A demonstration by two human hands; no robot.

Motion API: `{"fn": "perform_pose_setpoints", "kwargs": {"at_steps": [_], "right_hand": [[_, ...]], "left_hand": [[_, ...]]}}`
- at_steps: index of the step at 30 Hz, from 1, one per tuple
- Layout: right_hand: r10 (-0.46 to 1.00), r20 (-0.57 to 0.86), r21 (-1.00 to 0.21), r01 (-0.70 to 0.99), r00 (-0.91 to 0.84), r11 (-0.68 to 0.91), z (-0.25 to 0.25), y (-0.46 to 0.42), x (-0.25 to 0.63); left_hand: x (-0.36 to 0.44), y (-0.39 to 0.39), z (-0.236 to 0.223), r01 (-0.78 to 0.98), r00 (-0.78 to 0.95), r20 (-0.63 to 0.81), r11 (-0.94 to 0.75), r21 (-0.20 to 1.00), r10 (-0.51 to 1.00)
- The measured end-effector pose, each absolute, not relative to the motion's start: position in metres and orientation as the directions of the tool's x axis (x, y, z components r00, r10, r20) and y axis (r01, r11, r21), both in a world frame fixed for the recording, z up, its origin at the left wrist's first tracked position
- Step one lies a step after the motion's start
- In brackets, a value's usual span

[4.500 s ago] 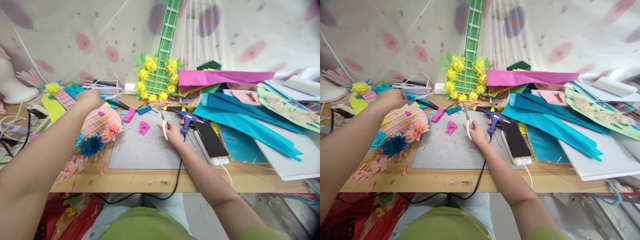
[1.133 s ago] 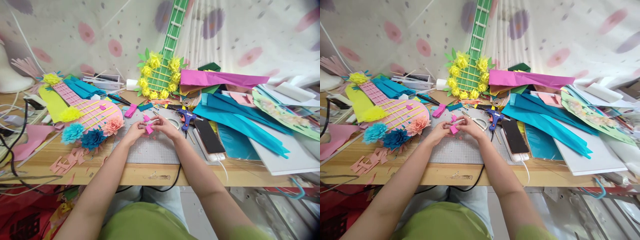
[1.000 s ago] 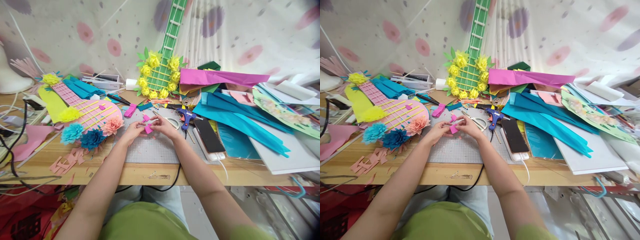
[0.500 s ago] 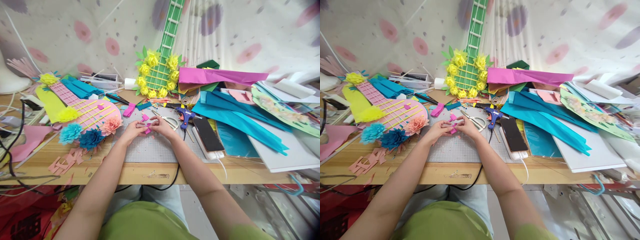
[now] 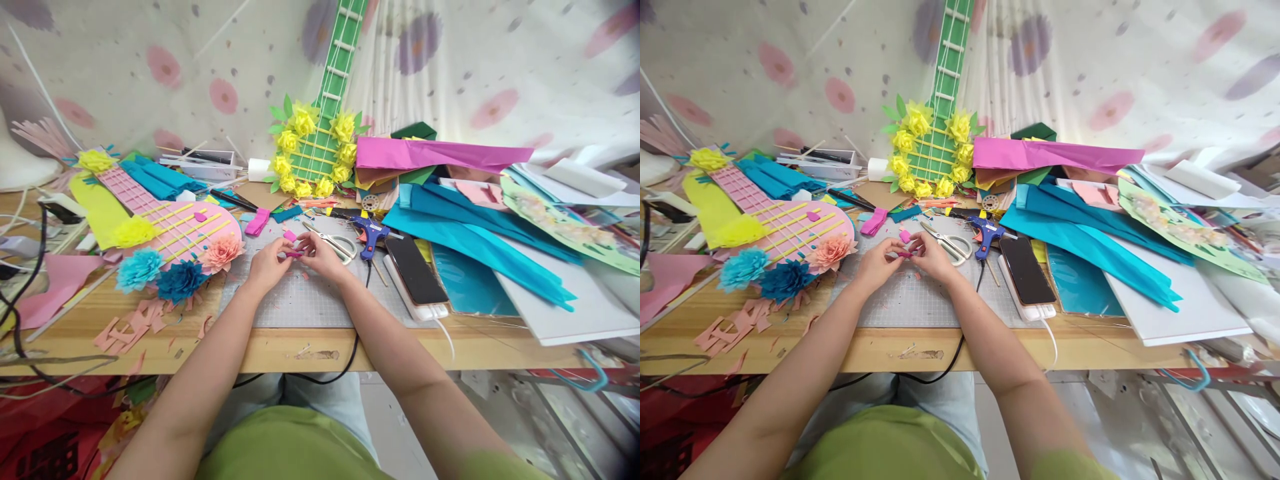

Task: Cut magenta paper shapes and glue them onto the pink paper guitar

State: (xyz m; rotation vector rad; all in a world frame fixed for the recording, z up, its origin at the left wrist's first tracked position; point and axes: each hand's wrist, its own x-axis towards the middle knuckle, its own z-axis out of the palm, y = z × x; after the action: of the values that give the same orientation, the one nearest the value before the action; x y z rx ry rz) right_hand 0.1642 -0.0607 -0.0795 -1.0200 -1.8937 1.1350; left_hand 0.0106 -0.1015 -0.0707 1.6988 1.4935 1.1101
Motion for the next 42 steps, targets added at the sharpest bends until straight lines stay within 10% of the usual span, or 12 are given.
{"fn": "perform_pose_setpoints", "kwargs": {"at_steps": [20,31,42], "right_hand": [[0.898,0.176,-0.852,0.395,-0.402,0.344,-0.085,-0.062,0.161],[0.928,0.049,-0.998,0.004,-0.370,0.055,-0.082,-0.056,0.163],[0.930,0.028,-0.996,0.069,-0.366,0.057,-0.075,-0.062,0.161]], "left_hand": [[0.009,-0.095,-0.084,0.534,-0.037,0.164,-0.120,0.837,0.986],[0.014,-0.095,-0.071,-0.082,-0.049,-0.134,0.130,0.988,0.990],[0.016,-0.100,-0.062,-0.114,-0.031,-0.227,0.222,0.968,0.973]]}}
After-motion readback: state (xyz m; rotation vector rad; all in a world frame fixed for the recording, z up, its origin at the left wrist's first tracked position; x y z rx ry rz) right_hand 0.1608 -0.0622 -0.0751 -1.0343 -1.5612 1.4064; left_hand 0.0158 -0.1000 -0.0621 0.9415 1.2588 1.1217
